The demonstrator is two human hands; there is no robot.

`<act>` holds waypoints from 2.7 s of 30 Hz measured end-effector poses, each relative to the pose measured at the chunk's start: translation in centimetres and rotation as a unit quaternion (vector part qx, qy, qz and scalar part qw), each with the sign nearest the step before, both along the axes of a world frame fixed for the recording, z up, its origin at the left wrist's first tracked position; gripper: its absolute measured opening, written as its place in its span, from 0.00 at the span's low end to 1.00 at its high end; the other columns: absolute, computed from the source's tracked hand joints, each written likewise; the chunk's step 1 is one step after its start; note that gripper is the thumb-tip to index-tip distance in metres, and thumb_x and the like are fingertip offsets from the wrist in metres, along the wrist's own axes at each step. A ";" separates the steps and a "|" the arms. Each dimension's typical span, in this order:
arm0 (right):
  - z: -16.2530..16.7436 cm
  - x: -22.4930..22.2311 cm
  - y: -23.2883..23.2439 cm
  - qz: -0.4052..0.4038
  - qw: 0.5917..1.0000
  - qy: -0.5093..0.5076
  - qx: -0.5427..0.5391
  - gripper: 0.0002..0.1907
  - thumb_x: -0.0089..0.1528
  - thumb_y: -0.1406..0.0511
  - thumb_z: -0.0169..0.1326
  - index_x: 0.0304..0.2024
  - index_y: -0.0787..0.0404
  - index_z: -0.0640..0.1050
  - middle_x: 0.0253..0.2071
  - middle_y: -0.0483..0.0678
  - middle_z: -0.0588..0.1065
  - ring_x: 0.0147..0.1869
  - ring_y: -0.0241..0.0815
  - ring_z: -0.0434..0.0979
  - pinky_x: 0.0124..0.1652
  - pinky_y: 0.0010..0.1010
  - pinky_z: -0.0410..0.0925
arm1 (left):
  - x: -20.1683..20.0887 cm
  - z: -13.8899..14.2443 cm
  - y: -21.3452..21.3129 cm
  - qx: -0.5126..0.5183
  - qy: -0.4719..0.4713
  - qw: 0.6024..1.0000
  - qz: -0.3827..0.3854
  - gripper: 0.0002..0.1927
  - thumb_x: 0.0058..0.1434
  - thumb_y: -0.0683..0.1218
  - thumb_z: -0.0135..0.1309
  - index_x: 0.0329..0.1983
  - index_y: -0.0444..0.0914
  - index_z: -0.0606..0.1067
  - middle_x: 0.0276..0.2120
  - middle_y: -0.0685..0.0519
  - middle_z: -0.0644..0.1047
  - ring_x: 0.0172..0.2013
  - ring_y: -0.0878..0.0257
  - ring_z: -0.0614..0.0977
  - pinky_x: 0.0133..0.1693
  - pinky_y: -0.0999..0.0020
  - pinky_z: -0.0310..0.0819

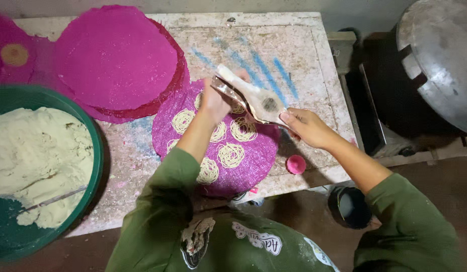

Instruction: The person uses a manual noodle press to extrude dough into spiral shapes onto pink trays. They repeatedly scoop dough from a green bowl, load it into the press, and squeeze the handle to form noodles, then place the finished spirals on trays.

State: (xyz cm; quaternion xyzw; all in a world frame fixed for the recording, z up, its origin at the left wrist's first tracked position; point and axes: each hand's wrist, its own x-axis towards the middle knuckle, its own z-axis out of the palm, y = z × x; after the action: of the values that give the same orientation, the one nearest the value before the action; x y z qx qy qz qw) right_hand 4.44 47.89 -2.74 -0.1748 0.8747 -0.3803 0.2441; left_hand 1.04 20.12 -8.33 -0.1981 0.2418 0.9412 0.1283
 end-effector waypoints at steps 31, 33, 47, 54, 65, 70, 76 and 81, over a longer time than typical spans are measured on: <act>1.1 11.0 1.8 -0.015 0.995 0.072 0.064 0.32 0.70 0.45 0.40 0.41 0.66 0.80 0.25 0.51 0.76 0.28 0.41 0.76 0.33 0.35 0.69 | 6.6 -4.1 5.3 0.235 0.187 0.949 0.093 0.27 0.71 0.65 0.37 0.22 0.46 0.62 0.17 0.60 0.61 0.21 0.65 0.64 0.35 0.63 0.65; 1.3 11.4 2.0 -0.038 0.996 -0.008 0.086 0.32 0.69 0.45 0.40 0.41 0.66 0.80 0.25 0.53 0.78 0.27 0.43 0.76 0.33 0.38 0.70 | 7.0 -4.7 5.6 0.236 0.171 0.952 0.097 0.27 0.71 0.65 0.37 0.21 0.46 0.62 0.16 0.61 0.60 0.20 0.66 0.63 0.33 0.64 0.63; 1.9 11.3 1.9 -0.023 0.990 0.059 0.126 0.32 0.70 0.46 0.39 0.46 0.66 0.80 0.24 0.59 0.76 0.30 0.52 0.78 0.40 0.42 0.71 | 6.5 -2.5 6.3 0.191 0.111 0.963 0.153 0.24 0.66 0.63 0.35 0.18 0.45 0.60 0.14 0.60 0.58 0.17 0.64 0.60 0.28 0.64 0.59; 2.4 10.4 3.5 -0.044 0.982 0.146 0.111 0.28 0.70 0.49 0.46 0.43 0.68 0.81 0.29 0.56 0.75 0.33 0.48 0.76 0.38 0.42 0.68 | 5.7 -1.5 8.0 0.234 0.132 0.953 0.141 0.23 0.67 0.60 0.35 0.19 0.45 0.60 0.15 0.58 0.60 0.18 0.64 0.61 0.29 0.63 0.61; -1.3 10.4 5.0 -0.080 0.985 0.151 0.001 0.22 0.69 0.52 0.50 0.37 0.67 0.77 0.20 0.48 0.71 0.25 0.37 0.71 0.30 0.35 0.66 | 8.8 -6.5 7.0 -0.213 0.027 0.926 -0.312 0.56 0.63 0.81 0.11 0.65 0.34 0.66 0.41 0.48 0.78 0.19 0.70 0.63 0.16 0.75 0.49; -3.5 9.7 5.7 -0.167 0.977 0.134 -0.019 0.22 0.69 0.52 0.51 0.38 0.66 0.77 0.20 0.47 0.71 0.26 0.36 0.69 0.28 0.34 0.65 | 10.5 -7.4 6.5 -0.419 0.118 0.857 -0.276 0.46 0.66 0.74 0.21 0.78 0.40 0.45 0.52 0.48 0.81 0.15 0.65 0.60 0.19 0.68 0.57; -0.7 10.2 3.9 -0.145 0.972 0.180 -0.041 0.20 0.64 0.53 0.55 0.42 0.65 0.76 0.26 0.47 0.75 0.27 0.37 0.73 0.29 0.33 0.67 | 14.6 -2.4 2.0 -0.805 0.371 0.451 -0.104 0.34 0.64 0.55 0.50 0.71 0.36 0.62 0.42 0.38 0.82 0.28 0.45 0.81 0.31 0.49 0.74; 8.0 12.6 -3.3 0.081 0.962 0.261 -0.013 0.25 0.59 0.49 0.61 0.39 0.65 0.77 0.29 0.51 0.76 0.32 0.43 0.77 0.35 0.34 0.69 | 16.7 9.2 -3.1 -0.736 0.477 0.459 -0.143 0.15 0.52 0.50 0.61 0.37 0.36 0.76 0.26 0.45 0.79 0.28 0.49 0.82 0.31 0.54 0.76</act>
State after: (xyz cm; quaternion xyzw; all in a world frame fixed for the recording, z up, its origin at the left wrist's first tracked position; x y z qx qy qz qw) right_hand 17.05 44.60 5.24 -0.3418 0.8859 -0.3116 0.0348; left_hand 17.77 17.04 0.84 0.2978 0.8933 0.3298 -0.0674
